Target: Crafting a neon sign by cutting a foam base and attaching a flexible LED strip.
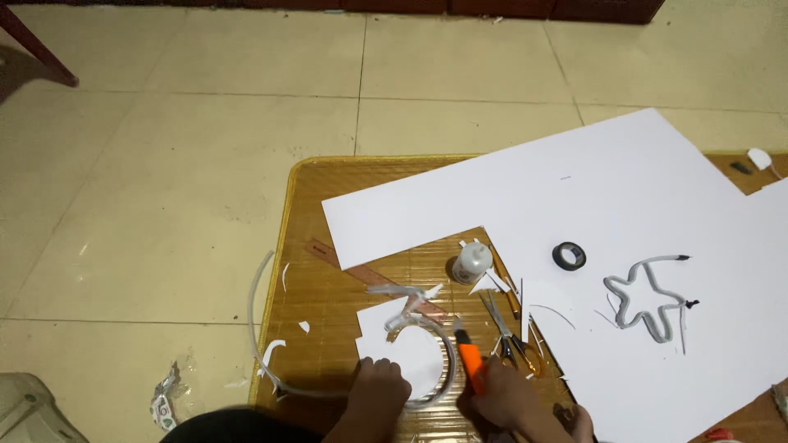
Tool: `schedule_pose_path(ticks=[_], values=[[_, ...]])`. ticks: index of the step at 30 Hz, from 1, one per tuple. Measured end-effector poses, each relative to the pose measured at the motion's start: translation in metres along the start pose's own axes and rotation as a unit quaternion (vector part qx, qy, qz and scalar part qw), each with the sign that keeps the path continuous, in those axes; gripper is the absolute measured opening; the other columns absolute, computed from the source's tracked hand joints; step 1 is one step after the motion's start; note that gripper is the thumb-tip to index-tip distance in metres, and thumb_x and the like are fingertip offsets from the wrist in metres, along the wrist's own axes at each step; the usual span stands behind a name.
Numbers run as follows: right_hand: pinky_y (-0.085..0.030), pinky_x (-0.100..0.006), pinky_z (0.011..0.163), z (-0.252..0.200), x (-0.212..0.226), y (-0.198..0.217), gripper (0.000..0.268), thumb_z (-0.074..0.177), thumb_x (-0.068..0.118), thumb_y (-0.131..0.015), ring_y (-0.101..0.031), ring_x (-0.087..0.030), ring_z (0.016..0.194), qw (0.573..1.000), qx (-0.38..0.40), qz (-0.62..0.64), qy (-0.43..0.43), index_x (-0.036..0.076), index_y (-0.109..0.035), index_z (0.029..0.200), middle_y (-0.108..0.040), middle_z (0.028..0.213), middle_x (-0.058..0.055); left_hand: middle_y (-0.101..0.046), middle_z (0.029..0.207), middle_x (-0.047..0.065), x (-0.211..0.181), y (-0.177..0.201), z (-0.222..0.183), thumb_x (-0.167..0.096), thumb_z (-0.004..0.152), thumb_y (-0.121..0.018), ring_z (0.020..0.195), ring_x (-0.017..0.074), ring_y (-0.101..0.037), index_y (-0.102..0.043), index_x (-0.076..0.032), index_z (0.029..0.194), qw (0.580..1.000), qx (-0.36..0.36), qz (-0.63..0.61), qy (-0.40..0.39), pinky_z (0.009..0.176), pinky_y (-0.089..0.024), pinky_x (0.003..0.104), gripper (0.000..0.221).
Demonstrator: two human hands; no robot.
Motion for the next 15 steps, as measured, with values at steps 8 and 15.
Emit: schedule_pose_path(ticks=[8, 15], values=[[-0.06, -0.031, 0.085, -0.038, -0.02, 0.051, 0.041, 0.084, 0.032, -0.073, -0.075, -0.02, 0.096, 0.99, 0.054, 0.105, -0.079, 0.012, -0.06, 0.118, -0.075, 0.106, -0.006, -0.071, 0.107, 0.019, 0.014, 0.045, -0.003, -0.003, 0.083, -0.085, 0.093, 0.0271, -0.063, -0.075, -0.001, 0.106, 0.926, 0.297, 0.091, -0.214, 0.092, -0.049, 0.045, 0.025], [-0.033, -0.042, 0.102, -0.085, 0.029, 0.056, 0.054, 0.084, 0.02, -0.054, -0.045, -0.022, 0.12, 0.934, 0.131, 0.307, -0.128, 0.022, -0.046, 0.138, -0.048, 0.128, -0.003, -0.066, 0.11, 0.015, 0.035, 0.047, 0.022, -0.002, 0.082, -0.081, 0.103, 0.0268, -0.06, -0.074, -0.006, 0.101, 0.962, 0.091, 0.061, -0.25, 0.09, -0.057, 0.045, 0.02]])
Point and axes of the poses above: each hand's wrist, its own z-axis towards the middle knuckle, its own y-axis out of the back of the hand, x = y × z, the point moved 10 cm from there along z, towards the middle knuckle
